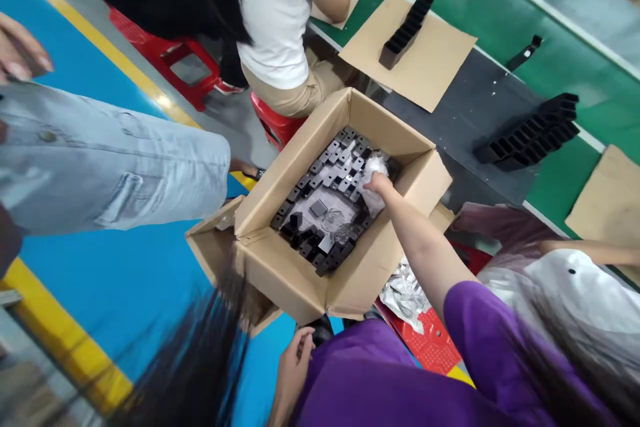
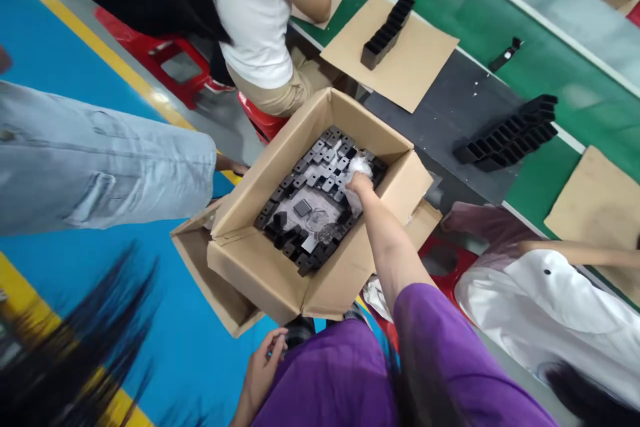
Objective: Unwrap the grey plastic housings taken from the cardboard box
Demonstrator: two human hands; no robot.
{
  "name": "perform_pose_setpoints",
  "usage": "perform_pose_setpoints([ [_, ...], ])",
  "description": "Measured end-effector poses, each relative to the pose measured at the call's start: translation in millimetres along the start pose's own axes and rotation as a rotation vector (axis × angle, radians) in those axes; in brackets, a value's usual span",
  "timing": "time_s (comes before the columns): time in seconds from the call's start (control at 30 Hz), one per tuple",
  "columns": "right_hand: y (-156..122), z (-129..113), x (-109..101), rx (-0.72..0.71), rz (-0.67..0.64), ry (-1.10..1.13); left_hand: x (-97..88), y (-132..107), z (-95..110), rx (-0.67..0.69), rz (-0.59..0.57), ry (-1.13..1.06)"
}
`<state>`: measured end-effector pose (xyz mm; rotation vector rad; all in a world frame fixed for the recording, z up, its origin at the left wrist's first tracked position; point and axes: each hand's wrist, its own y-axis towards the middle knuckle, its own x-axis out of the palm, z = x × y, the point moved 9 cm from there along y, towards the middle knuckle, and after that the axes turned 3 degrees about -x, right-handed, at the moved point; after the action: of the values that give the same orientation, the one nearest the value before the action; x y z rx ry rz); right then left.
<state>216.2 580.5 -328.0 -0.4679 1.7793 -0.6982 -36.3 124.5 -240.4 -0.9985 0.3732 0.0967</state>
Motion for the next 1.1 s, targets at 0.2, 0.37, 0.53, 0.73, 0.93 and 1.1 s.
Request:
perform_pose_setpoints([
  [0.2,0.1,-2.1,-22.4,-0.042,0.100,-0.075,-6.1,14.3,20.6,0.045,0.022,-0.020],
  [0.37,21.0,-1.0,-66.5,-0.066,0.139,-0.121,-32.8,42.8,70.5,0.174,0.128,-0.043],
  [0.53,15.3,-9.0,-70.3,-0.145,0.108,-0.189,-37.4,75.2,124.9,0.251,0.129,-0.063],
  [0.73,-101.4,-66.4,-29.7,-0.606,0.099,-0.189,-15.3,125.2,219.8,0.314,0.094,-0.154],
  [0.93,-201.3,-69.4,35.4,-0.880,-0.014,0.055,6.7,147.4,245.4,0.260,0.122,-0.067],
  [1.1,-190.2,-19.6,43.2,-0.491,0.113,1.016,8.2,127.8,228.2,0.303,0.223,0.102],
])
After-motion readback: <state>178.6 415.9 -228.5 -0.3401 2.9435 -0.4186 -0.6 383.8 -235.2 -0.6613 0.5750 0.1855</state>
